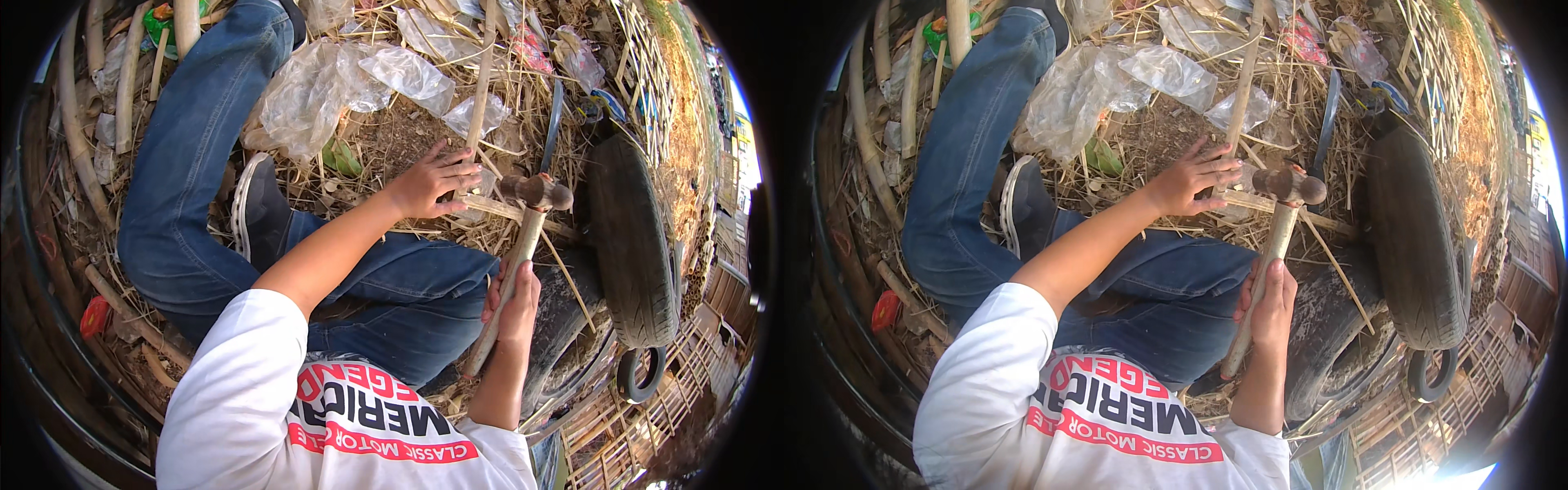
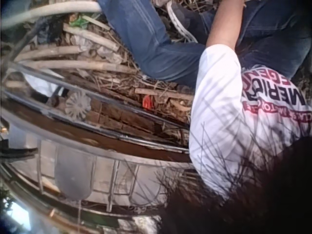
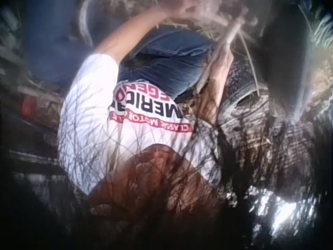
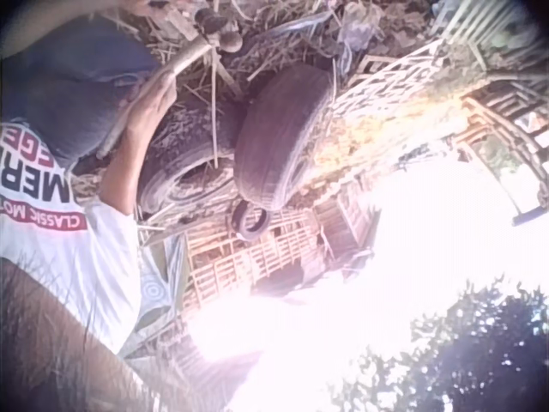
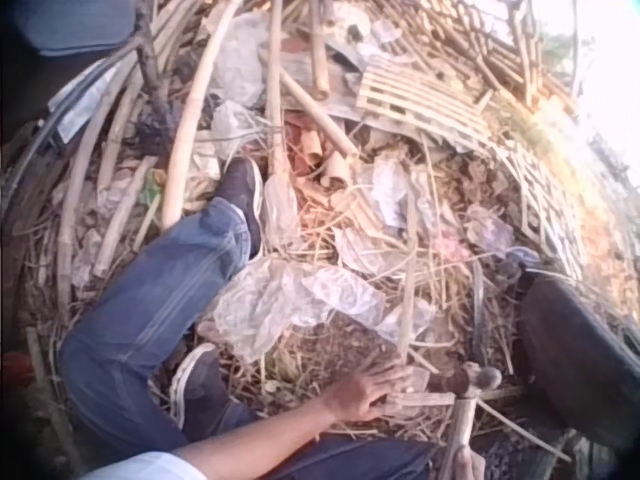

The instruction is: The person saws through a length of wood using a hand saw and then uses a hammer and nail to join pieces of wood together.

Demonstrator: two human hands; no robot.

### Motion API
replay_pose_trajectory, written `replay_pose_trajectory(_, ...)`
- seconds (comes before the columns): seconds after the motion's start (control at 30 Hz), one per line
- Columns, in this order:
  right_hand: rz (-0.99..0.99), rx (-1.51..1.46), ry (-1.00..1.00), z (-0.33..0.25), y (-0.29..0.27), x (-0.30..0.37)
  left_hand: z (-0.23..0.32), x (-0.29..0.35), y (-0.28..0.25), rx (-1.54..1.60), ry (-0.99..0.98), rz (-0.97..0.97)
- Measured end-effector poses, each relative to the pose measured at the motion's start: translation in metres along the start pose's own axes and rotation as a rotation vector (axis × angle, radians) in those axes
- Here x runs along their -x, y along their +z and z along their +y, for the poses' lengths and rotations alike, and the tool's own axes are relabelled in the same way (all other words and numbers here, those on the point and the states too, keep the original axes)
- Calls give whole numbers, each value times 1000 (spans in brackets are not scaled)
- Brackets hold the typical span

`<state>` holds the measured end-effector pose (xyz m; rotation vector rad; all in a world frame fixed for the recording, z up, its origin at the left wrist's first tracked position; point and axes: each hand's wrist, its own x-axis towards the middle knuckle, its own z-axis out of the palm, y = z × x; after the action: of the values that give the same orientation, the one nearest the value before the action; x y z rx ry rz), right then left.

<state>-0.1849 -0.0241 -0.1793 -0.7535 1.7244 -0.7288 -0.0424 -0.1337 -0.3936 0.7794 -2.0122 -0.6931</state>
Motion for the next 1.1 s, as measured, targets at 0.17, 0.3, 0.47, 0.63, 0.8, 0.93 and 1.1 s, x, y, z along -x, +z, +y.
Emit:
replay_pose_trajectory(0.17, -104, 188, 156, 22, 7, -16, 3, -3, -7, 9, -4, -17)
replay_pose_trajectory(0.3, -84, 214, 93, 1, 6, -8, 2, -2, -7, 15, -3, -1)
replay_pose_trajectory(0.47, -5, 91, 11, -6, 2, 4, 2, -1, -3, -2, 0, -2)
replay_pose_trajectory(0.63, -70, 181, 147, 27, 6, -15, 1, 1, -3, -19, -8, -51)
replay_pose_trajectory(0.8, -29, 198, 144, 10, 5, -14, -1, 1, -4, -15, 4, -30)
replay_pose_trajectory(0.93, 9, 131, 61, 2, 1, -2, 1, 1, -4, 5, -1, -26)
replay_pose_trajectory(1.1, -60, 163, 82, 13, 6, -11, 1, -1, -7, 2, -4, -50)
